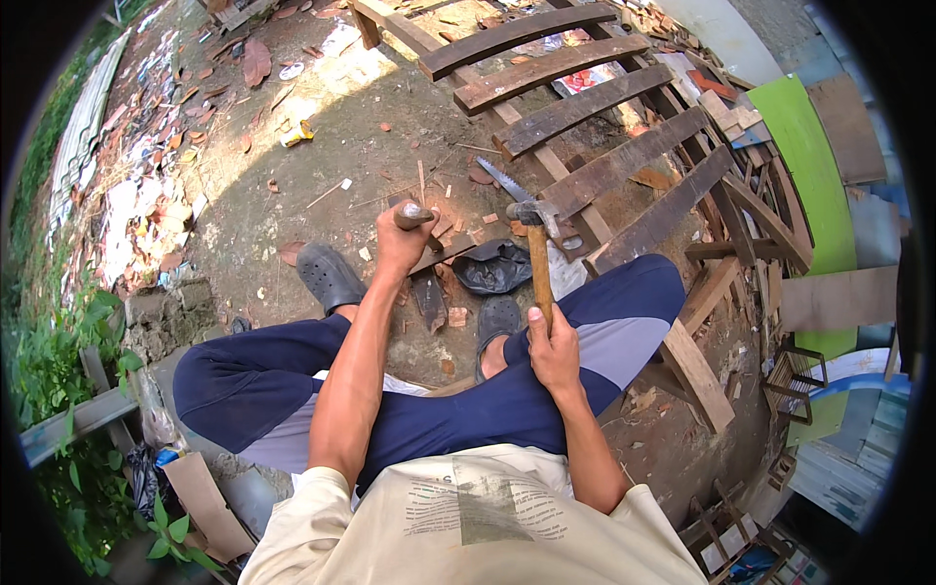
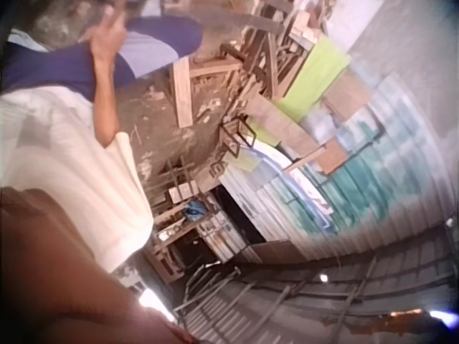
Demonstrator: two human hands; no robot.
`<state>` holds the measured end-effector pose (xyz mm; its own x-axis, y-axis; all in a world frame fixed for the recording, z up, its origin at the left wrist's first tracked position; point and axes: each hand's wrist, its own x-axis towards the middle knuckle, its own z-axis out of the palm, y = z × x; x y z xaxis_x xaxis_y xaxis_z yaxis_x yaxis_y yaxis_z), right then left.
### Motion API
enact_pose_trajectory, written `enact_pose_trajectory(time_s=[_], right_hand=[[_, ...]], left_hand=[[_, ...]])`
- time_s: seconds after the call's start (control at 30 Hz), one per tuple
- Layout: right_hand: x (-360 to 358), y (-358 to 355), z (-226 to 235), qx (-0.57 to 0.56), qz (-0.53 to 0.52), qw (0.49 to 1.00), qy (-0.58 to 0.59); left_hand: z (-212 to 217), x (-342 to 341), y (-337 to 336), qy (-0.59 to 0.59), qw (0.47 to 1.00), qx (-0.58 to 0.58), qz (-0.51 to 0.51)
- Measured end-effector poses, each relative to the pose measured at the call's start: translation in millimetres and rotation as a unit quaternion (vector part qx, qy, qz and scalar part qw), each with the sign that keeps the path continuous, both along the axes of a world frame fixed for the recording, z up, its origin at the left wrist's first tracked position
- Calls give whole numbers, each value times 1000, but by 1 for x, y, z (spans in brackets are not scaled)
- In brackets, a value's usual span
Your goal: The person sits cross-legged on the ground and uses a hammer to strike a small piece of wood held in the left hand. The person repeatedly hammers the wood, occasionally adjusting its position, and continues the action throughout the clip.
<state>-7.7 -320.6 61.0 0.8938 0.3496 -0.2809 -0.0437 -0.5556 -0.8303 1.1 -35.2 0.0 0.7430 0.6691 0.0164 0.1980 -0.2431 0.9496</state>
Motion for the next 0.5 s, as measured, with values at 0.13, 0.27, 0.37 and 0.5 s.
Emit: enact_pose_trajectory(time_s=[0.13,0.27,0.37,0.5], right_hand=[[8,4,4,-28,-12,999,31],[11,6,-8,-45,-15,999,11],[13,5,-5,-66,-14,998,-5],[10,7,-7,-67,7,997,-37]], left_hand=[[-9,23,13,-2,1000,-13,20],[-25,48,38,-19,997,-70,33],[-30,63,53,-29,988,-130,79],[-59,47,81,-62,957,-201,198]])
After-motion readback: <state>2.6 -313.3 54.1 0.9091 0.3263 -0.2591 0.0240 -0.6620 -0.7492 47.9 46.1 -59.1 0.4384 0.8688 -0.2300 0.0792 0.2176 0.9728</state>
